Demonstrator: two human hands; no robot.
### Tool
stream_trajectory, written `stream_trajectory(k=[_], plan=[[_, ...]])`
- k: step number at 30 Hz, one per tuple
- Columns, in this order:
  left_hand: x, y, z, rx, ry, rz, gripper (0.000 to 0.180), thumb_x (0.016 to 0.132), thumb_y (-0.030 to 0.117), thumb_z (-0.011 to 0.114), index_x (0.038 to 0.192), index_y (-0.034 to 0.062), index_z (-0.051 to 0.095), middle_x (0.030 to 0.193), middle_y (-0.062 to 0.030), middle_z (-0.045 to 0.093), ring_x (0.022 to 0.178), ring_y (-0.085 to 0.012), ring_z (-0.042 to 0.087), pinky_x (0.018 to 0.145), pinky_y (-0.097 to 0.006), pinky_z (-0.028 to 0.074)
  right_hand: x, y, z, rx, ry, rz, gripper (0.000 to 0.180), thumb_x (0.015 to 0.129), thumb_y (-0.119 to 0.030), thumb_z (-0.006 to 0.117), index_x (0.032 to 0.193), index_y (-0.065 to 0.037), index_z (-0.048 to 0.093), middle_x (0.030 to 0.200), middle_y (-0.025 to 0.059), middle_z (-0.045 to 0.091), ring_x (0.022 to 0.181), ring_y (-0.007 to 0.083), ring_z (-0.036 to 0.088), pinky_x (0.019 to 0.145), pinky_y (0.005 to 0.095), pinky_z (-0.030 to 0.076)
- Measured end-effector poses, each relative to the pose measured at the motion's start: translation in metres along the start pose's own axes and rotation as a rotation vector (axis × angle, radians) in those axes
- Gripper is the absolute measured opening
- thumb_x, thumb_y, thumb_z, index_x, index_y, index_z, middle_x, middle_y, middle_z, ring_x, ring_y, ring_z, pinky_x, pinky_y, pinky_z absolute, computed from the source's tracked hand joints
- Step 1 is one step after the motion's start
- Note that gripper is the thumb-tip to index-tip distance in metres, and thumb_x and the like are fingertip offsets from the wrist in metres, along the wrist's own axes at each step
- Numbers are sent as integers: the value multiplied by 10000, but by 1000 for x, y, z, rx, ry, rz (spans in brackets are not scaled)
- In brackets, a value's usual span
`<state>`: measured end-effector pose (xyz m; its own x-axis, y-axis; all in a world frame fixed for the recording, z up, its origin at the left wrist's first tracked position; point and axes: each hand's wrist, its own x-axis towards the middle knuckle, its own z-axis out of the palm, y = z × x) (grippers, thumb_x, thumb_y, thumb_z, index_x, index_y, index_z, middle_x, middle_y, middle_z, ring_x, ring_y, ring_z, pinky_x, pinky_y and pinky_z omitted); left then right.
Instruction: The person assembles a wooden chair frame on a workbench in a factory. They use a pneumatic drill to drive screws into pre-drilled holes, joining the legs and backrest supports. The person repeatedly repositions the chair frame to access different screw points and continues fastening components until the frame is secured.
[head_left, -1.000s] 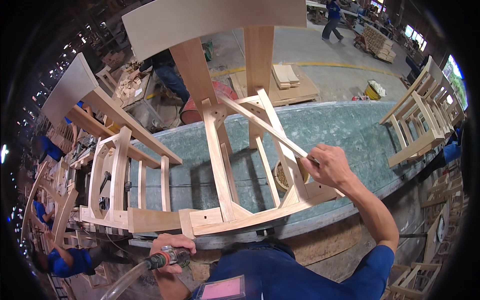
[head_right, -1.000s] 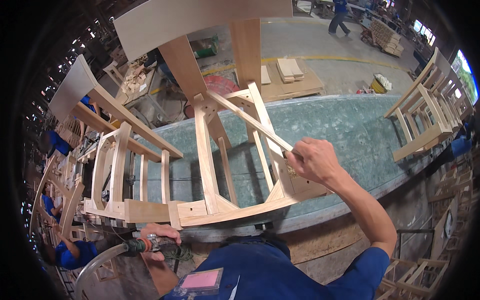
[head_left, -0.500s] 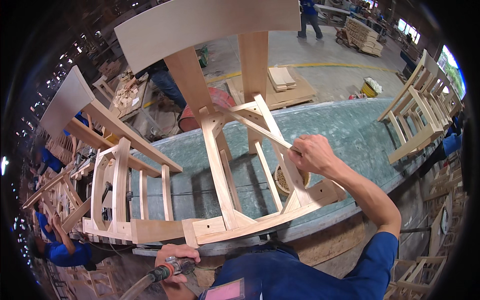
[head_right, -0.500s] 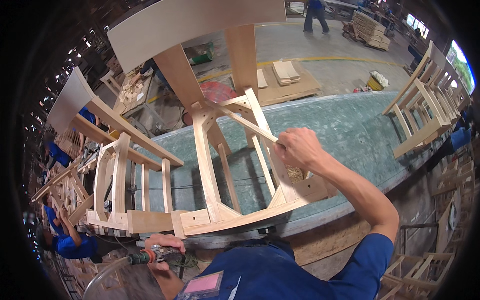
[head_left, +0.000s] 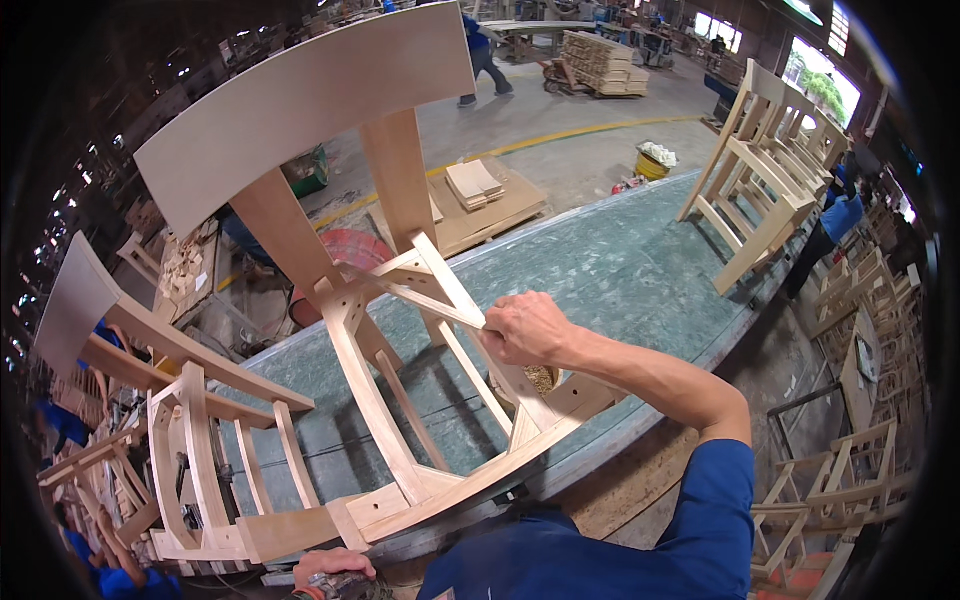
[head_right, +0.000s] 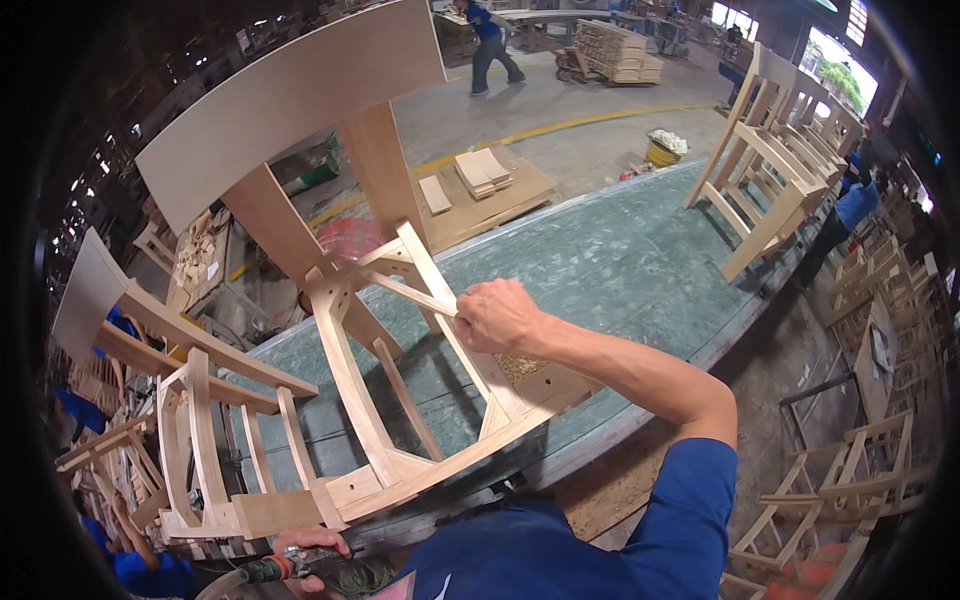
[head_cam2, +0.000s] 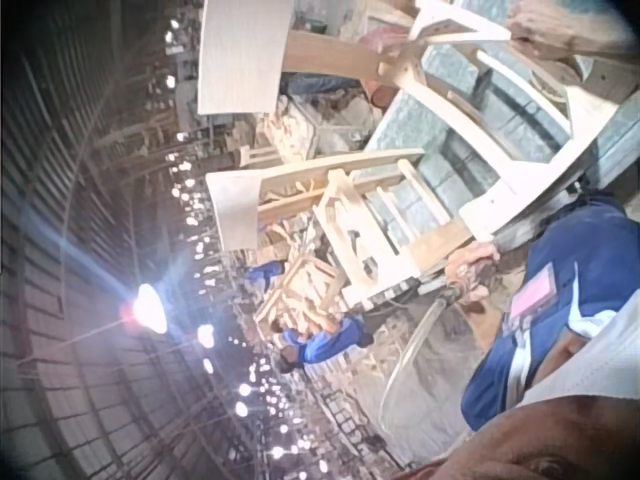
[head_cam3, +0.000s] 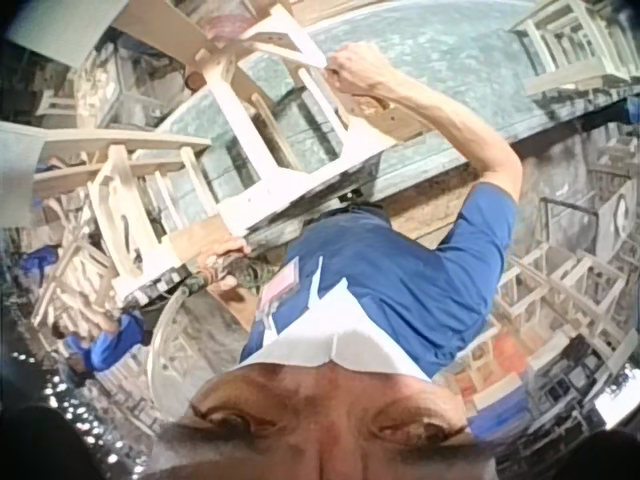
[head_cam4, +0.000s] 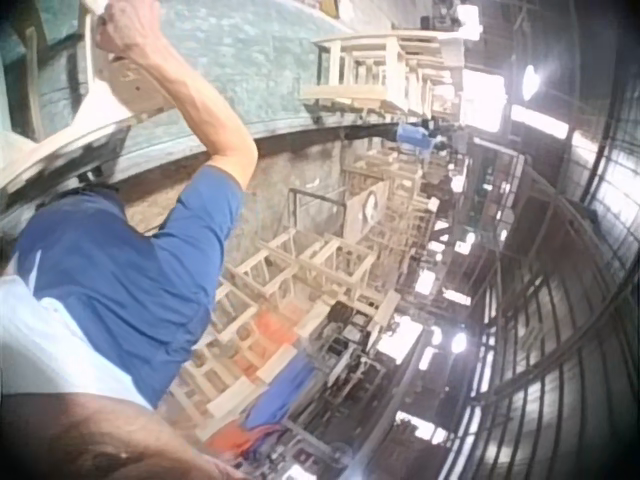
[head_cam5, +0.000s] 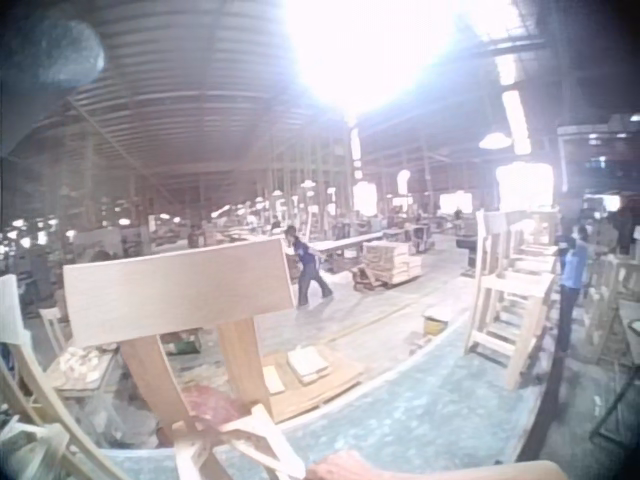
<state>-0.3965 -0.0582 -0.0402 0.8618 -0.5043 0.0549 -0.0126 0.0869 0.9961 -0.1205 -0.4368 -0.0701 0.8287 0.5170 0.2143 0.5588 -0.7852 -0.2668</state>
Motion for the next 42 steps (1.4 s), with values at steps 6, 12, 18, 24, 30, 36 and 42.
stream_trajectory(k=[6,12,18,24,30,36,42], plan=[[-16,-13,-2,-60,47,-81,724,734,322,806,1296,-55,548,1122,-188,630,1043,-284,622,913,-418,492,-3,0,0,-1,19,8,269,813,-281,606,703,-47,679,759,146,665,695,372,665,645,484,547],[-20,-17,-3,-78,64,-115,776,730,359,808,1313,-71,531,1157,-203,619,1087,-301,607,949,-431,474,-3,3,1,-9,51,-40,273,817,-283,619,688,-49,674,740,132,658,658,365,652,610,481,532],[-10,-16,0,-60,69,-83,763,723,368,815,1283,-77,549,1117,-211,628,1040,-305,618,912,-424,486,-2,5,1,-18,43,-60,275,810,-280,610,688,-43,678,729,138,652,663,369,652,605,486,530],[-7,-17,1,-53,78,-66,752,716,378,822,1253,-82,566,1077,-219,637,993,-310,630,874,-418,498,-2,7,5,-19,132,-118,267,803,-258,660,649,-39,655,682,114,632,588,347,626,551,464,509],[-8,-18,1,-43,94,-50,742,709,387,828,1223,-88,583,1037,-227,645,947,-314,641,836,-412,510,-2,3,2,8,55,-49,268,808,-276,613,702,-41,687,744,140,658,672,371,652,620,482,529],[-8,-17,3,-36,101,-33,733,702,396,835,1194,-94,600,997,-235,654,900,-319,653,798,-405,522,-1,2,-1,10,39,-42,298,819,-305,629,697,-39,687,743,142,658,671,371,652,613,479,526],[-8,-18,4,-32,105,-22,725,695,405,841,1164,-100,618,956,-242,662,853,-323,664,761,-399,534,5,4,6,-8,103,-73,308,822,-305,633,684,-34,681,718,140,649,643,370,646,591,481,518]])
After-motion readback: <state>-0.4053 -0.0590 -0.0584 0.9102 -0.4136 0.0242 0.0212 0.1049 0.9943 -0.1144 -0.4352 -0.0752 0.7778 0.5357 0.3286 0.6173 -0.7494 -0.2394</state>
